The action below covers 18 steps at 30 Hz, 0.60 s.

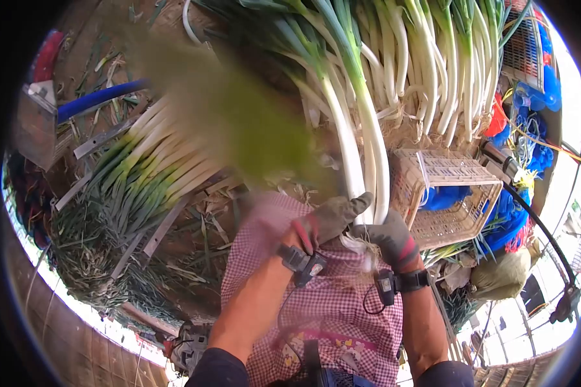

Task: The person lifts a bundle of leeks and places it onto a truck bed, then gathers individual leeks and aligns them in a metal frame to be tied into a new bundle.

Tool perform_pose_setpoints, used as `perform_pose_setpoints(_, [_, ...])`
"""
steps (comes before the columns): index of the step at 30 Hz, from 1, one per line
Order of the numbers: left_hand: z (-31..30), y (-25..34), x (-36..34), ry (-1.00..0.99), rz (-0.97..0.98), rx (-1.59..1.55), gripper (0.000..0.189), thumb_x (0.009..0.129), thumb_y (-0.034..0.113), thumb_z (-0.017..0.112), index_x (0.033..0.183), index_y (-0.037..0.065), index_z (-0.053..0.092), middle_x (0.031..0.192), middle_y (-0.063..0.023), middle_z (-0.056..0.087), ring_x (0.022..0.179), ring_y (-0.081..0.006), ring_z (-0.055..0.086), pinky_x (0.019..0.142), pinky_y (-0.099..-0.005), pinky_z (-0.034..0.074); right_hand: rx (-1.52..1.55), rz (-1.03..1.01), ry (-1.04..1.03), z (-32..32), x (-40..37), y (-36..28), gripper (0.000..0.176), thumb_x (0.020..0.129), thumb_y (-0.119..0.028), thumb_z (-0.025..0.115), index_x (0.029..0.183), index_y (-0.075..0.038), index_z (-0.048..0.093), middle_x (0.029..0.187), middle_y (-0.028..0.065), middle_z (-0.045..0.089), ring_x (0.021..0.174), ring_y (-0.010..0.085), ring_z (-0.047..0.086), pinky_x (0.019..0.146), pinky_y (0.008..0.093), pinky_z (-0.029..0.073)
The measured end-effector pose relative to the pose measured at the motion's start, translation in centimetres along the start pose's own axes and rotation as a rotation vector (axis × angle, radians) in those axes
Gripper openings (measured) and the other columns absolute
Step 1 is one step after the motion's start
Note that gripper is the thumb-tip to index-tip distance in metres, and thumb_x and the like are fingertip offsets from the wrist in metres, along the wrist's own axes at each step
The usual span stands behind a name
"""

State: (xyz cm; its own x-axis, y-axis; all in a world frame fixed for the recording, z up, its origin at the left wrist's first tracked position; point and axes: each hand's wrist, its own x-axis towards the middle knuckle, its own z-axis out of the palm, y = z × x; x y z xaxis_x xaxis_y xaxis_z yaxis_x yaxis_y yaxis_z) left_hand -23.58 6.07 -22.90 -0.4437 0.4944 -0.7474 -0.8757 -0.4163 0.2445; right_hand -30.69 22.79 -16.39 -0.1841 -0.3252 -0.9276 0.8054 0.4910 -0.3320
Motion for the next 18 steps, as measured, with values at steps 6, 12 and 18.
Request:
perform_pose_setpoints(6, [1.4, 4.8, 1.5, -0.166, 0.497, -0.971, 0.047, 0.098, 0.042, 0.068, 0.126, 0.005, 0.063, 0.112, -0.0153, 0.072, 0.104, -0.0284, 0.071, 0.092, -0.0468, 0.06, 0.206, 0.009, -0.069, 1.7, -12.1, -4.1, 0.063, 0.066, -0.014, 0.086, 0.123, 0.003, 0.064, 0.106, 0.0085, 0.072, 0.09, 0.0175, 0.069, 0.083, 0.0312, 0.055])
perform_pose_setpoints(12, [4.0, 10.7, 0.5, -0.295, 0.618, -1.088, 0.051, 0.095, 0.047, 0.069, 0.126, 0.008, 0.06, 0.12, -0.0232, 0.068, 0.109, -0.0423, 0.068, 0.096, -0.065, 0.053, 0.233, 0.233, -0.11, 0.0, -25.3, -4.4, 0.074, 0.065, -0.013, 0.091, 0.13, 0.005, 0.06, 0.113, 0.0132, 0.071, 0.109, 0.0223, 0.067, 0.094, 0.0386, 0.054])
perform_pose_setpoints(18, [8.7, 12.1, -3.2, -0.468, 0.707, -1.131, 0.053, 0.094, 0.038, 0.073, 0.128, -0.001, 0.06, 0.116, -0.023, 0.071, 0.1, -0.0345, 0.073, 0.087, -0.0491, 0.063, 0.151, 0.351, 0.206, -4.8, -33.8, -1.9, 0.055, 0.066, -0.007, 0.088, 0.115, 0.005, 0.066, 0.091, 0.0156, 0.074, 0.081, 0.0283, 0.073, 0.075, 0.0408, 0.061])
